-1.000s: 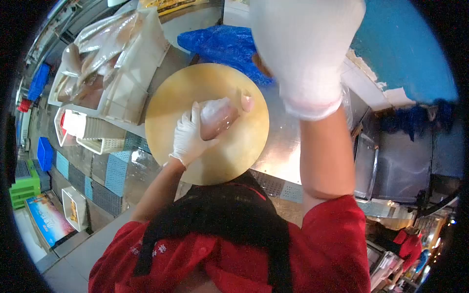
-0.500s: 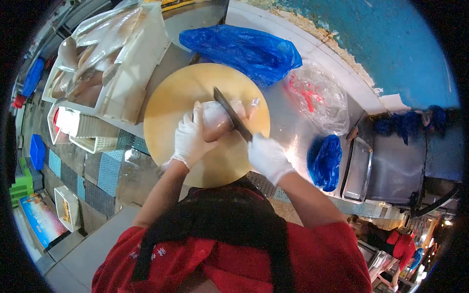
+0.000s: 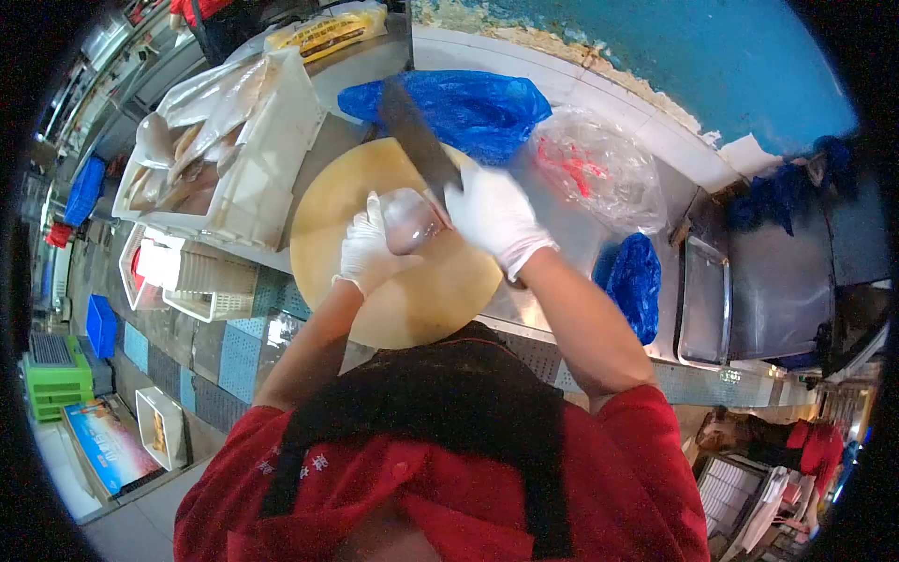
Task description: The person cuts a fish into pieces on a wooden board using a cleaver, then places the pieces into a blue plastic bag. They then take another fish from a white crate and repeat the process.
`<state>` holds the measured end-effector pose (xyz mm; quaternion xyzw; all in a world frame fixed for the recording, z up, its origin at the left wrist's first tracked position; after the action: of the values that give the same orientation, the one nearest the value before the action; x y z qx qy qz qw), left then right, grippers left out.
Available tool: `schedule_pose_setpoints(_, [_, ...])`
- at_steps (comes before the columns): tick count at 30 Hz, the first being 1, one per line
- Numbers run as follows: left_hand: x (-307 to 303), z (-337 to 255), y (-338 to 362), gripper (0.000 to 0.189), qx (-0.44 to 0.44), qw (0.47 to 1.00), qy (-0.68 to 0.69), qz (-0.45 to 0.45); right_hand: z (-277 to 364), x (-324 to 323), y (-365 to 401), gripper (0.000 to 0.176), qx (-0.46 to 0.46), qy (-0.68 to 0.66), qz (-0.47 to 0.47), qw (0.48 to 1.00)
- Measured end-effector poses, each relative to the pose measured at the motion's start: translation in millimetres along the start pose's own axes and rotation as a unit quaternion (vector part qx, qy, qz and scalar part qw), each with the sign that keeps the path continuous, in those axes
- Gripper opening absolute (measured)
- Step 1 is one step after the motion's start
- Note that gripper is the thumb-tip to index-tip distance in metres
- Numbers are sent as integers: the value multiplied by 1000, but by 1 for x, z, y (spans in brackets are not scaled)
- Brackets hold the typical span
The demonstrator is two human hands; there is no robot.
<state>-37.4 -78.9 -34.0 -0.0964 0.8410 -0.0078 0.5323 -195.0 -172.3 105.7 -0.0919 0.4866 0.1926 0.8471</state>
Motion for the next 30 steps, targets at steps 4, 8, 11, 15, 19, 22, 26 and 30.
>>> schedule_pose_setpoints(4, [1,7,8,129,-25,999,-23,18,68,-109,-3,31,-72,-113,-211,968])
schedule_pose_setpoints(8, [6,9,7,126,-31,999,7,13,44,-66,-36,27,-274,-355,-39,893])
schedule_pose_setpoints(11, [2,9,8,128,-33,999,-7,41,54,-27,6,43,-3,23,-126,992])
schedule_pose_setpoints(15, [7,14,4,127,-53,998,12,15,-31,121,16,28,75,114,178,974])
schedule_pose_setpoints(19, [5,10,11,126,-71,997,30,23,-27,128,-8,28,22,123,160,979])
schedule_pose_setpoints(22, [4,11,11,126,-52,998,21,21,-19,102,-24,32,64,70,199,976])
schedule_pose_setpoints(26, [2,19,24,125,-10,999,32,2,49,-15,-34,32,-41,-22,-7,999])
schedule_pose_setpoints(30, [7,26,34,121,-58,997,-15,47,149,-153,7,24,-191,-280,-270,901])
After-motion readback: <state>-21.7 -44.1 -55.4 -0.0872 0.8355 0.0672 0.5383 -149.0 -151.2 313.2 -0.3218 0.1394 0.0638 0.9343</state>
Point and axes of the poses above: each hand's wrist, its own y-axis away from the middle knuckle, its own x-axis out of the palm, z = x × y, the point moved 9 cm from there along -y, towards the middle knuckle, and after that the axes turned 12 degrees about x, right-handed, at the moved point
